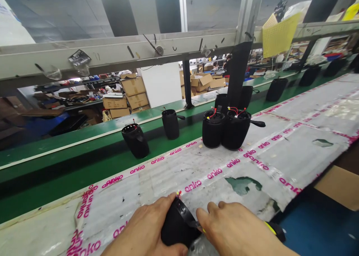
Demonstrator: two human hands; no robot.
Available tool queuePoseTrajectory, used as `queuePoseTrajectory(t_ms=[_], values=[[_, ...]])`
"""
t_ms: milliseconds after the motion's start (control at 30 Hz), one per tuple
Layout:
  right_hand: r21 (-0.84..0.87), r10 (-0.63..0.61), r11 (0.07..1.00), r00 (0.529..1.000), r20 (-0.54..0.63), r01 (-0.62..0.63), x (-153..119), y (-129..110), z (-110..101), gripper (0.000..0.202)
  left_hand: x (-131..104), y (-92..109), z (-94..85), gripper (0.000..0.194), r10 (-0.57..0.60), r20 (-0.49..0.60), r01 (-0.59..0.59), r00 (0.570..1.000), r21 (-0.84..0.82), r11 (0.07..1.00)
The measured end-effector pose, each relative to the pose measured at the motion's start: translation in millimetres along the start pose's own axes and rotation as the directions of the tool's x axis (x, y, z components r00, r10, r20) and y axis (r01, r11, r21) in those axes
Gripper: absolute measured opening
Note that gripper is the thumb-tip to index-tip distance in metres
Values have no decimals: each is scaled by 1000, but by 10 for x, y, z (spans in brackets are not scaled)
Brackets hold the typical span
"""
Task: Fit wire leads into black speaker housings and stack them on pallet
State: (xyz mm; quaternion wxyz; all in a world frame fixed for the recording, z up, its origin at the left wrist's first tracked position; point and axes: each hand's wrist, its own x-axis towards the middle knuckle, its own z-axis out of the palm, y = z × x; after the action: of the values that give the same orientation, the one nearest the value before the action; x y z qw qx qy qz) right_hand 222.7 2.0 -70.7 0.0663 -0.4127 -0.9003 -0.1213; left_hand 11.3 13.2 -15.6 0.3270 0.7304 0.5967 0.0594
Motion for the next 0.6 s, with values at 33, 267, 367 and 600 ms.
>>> queuePoseTrajectory(t_ms=[33, 267, 367, 600], values=[[-7, -3, 1000, 1000, 3, 3, 8, 1, -6, 26, 8, 8, -12, 86, -11, 15, 11, 1000, 7, 1000], [19, -14, 1000, 998, -59, 15, 19, 38, 8, 26, -2, 99, -68, 88, -82, 105, 77, 991, 45, 996], [-6, -44, 999, 999, -32, 44, 23, 53, 16, 26, -21, 72, -38, 81, -55, 39, 55, 998, 6, 998], [38, -66, 997, 997, 46, 64, 117, 56, -73, 29, 25, 7, 5, 79, -3, 22, 4, 1000, -25, 1000]])
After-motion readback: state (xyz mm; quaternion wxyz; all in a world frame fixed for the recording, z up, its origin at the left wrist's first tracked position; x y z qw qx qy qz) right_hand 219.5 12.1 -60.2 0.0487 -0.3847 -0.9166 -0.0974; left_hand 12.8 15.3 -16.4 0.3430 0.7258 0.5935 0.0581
